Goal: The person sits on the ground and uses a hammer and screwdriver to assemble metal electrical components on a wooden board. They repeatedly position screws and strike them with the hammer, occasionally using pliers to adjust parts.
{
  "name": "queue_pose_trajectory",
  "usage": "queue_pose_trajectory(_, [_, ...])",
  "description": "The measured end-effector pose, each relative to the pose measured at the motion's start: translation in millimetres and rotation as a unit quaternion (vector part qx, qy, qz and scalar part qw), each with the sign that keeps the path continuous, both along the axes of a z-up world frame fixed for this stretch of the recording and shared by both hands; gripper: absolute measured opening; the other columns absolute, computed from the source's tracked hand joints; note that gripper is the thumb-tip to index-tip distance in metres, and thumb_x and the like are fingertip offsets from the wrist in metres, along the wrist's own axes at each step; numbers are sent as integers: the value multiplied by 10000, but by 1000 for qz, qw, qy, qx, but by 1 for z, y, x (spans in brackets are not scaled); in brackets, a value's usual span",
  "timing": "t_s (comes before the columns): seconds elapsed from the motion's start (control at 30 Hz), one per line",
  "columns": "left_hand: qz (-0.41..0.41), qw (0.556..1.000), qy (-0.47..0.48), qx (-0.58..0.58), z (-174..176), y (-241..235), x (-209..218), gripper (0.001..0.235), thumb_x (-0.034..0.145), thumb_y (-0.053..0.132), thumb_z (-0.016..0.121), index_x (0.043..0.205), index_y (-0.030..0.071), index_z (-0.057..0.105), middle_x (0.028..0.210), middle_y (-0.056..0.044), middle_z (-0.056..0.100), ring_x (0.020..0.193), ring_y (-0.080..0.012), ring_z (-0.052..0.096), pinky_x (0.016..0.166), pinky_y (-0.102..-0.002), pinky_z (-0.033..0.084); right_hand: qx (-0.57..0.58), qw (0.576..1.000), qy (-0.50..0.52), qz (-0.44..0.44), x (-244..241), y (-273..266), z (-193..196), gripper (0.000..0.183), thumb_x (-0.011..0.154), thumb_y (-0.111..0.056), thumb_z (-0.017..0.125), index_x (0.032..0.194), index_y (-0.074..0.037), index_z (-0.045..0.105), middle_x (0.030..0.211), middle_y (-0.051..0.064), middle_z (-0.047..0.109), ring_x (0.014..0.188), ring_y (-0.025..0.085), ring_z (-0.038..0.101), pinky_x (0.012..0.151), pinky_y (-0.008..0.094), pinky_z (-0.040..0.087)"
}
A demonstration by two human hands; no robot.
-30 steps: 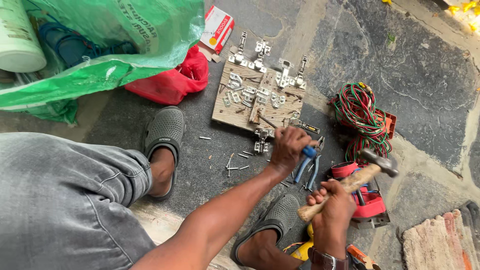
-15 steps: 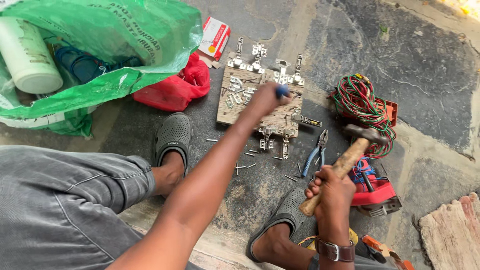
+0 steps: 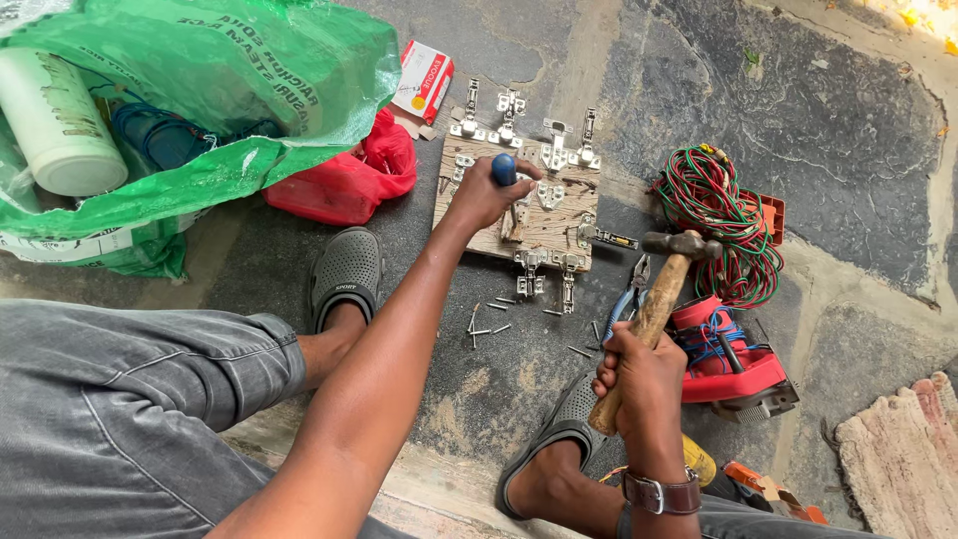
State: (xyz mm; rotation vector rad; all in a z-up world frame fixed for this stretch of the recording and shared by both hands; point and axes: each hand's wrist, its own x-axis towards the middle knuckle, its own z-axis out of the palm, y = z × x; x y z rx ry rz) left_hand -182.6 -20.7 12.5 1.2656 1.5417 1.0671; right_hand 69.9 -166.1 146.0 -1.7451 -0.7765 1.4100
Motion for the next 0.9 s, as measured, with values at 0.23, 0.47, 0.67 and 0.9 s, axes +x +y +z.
queue_pose_trajectory(0.23, [-20, 999, -22, 20, -1, -3, -4, 225, 840, 310, 789, 1049, 230, 807, 1077, -43, 797, 990, -173, 752, 915, -341, 569, 1, 998, -36, 50, -11, -4, 5, 175, 842, 17, 588, 1015, -9, 580, 610, 50, 484, 403, 135, 432, 345, 307, 376])
queue_pose_trajectory(0.47, [-12, 999, -20, 29, 3, -7, -1, 214, 846, 293, 772, 1047, 229, 803, 1092, -39, 795, 1019, -184, 752, 937, -356, 571, -7, 995, -66, 76, -20, -8, 11, 186, 837, 22, 595, 1022, 4, 586, 621, 54, 498, 410, 130, 439, 350, 304, 381])
queue_pose_trajectory(0.67, [-27, 999, -11, 21, 4, -4, 0, 172, 849, 257, 785, 1016, 220, 797, 1085, -27, 779, 1013, -185, 743, 919, -365, 566, -13, 989, -109, 96, -21, -10, 13, 192, 844, 8, 597, 1036, -5, 602, 626, 43, 512, 422, 120, 445, 359, 299, 385])
queue_pose_trajectory(0.9, [-61, 998, 4, 18, 14, -13, 12, 192, 879, 237, 737, 1065, 264, 778, 1001, -29, 796, 912, -186, 765, 835, -351, 605, 130, 902, -345, 224, -39, -2, 51, 134, 855, -89, 718, 961, -35, 656, 574, 23, 562, 472, 105, 520, 415, 291, 427])
